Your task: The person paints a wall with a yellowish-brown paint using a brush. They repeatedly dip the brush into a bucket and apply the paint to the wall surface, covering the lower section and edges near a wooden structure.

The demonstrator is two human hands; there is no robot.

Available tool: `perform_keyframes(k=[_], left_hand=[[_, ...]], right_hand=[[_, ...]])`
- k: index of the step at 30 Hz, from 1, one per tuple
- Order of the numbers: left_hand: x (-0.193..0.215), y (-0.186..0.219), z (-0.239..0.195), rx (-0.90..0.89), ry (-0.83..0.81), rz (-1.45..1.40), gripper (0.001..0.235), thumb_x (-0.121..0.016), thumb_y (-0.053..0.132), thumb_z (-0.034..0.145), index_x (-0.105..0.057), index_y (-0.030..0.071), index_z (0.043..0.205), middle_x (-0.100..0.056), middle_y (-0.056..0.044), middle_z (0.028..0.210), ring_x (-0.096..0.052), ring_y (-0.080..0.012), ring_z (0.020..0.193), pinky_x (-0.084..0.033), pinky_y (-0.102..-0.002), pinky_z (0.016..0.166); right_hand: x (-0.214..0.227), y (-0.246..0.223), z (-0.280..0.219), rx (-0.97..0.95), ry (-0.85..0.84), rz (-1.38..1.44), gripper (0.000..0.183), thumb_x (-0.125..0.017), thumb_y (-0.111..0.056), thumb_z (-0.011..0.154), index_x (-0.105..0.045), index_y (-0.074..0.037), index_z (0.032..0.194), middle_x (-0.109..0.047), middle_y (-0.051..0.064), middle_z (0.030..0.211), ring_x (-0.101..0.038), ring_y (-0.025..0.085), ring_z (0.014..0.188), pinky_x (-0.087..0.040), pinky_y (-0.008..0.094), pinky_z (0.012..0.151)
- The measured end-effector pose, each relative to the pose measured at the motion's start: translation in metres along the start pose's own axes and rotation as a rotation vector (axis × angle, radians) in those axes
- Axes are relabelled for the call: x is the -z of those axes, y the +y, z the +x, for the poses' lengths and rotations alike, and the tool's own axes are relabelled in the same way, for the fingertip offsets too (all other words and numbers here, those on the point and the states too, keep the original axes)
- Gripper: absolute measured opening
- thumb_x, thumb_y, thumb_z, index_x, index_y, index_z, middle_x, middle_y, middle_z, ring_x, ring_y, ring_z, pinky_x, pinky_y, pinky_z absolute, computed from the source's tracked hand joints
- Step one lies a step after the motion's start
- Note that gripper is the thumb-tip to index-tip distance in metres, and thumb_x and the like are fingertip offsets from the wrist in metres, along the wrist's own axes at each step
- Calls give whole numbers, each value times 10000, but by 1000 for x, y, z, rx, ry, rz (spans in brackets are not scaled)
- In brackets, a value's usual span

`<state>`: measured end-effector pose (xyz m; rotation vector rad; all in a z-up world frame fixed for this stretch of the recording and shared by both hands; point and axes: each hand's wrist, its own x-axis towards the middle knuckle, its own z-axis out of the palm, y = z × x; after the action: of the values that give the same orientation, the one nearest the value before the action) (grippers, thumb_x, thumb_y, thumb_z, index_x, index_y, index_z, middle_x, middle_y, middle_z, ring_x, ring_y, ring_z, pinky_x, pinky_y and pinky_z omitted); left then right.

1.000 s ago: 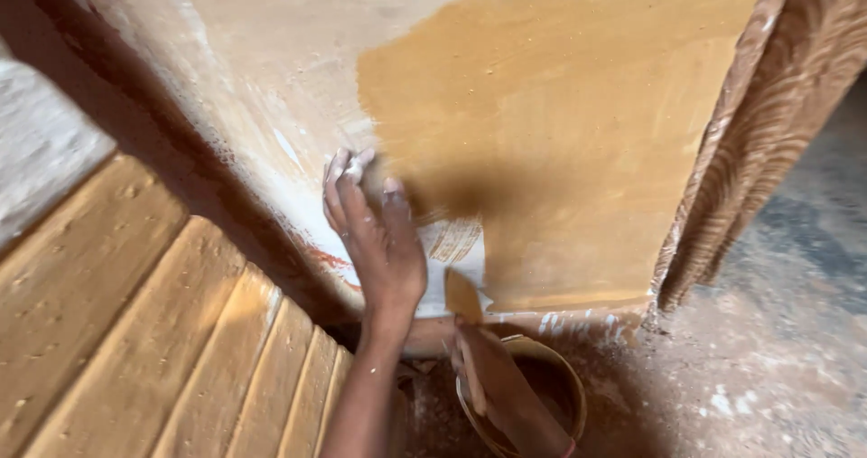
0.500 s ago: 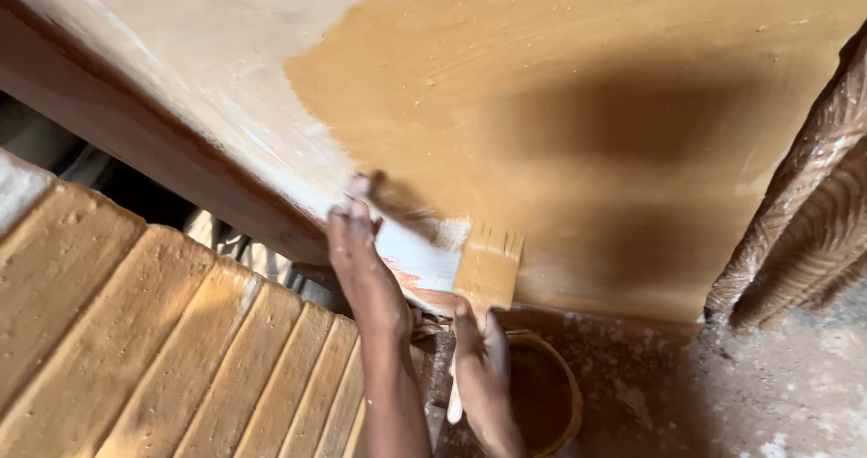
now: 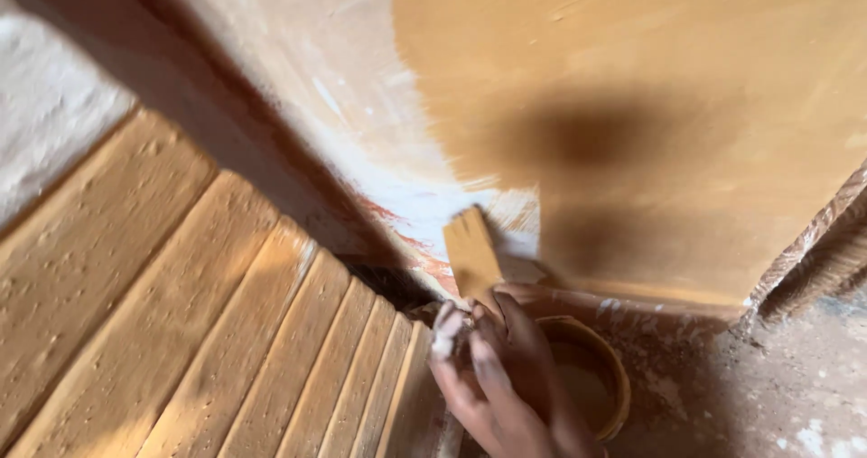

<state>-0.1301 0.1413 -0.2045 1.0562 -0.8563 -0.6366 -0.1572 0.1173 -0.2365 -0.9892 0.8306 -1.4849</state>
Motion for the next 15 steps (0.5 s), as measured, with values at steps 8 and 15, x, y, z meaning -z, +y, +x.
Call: perform_keyframes(k=[8,15], left_hand=[[64,14,69,-114,-272,-507,369,-557,285,1060,-556,-6,1287,-551,-233,1440,-591,-280,1178,-479,-451,1055],[95,44,98,-82,-627,335,458,-633,35,889,-609,85,1343,-617,-173,1324,-611,-325,1188,-482,-412,997]], right_hand=[[-48,-36,4,-364,91,196,264,-459,-275,1006,-654,-143,1127,-657,9,687,-429,51,364,-310,193,299],[-4,-33,5,-286,83,-388,249,-531,-243,1015,-610,-8,994,-634,-6,706,-520,56,496,-411,190,413]])
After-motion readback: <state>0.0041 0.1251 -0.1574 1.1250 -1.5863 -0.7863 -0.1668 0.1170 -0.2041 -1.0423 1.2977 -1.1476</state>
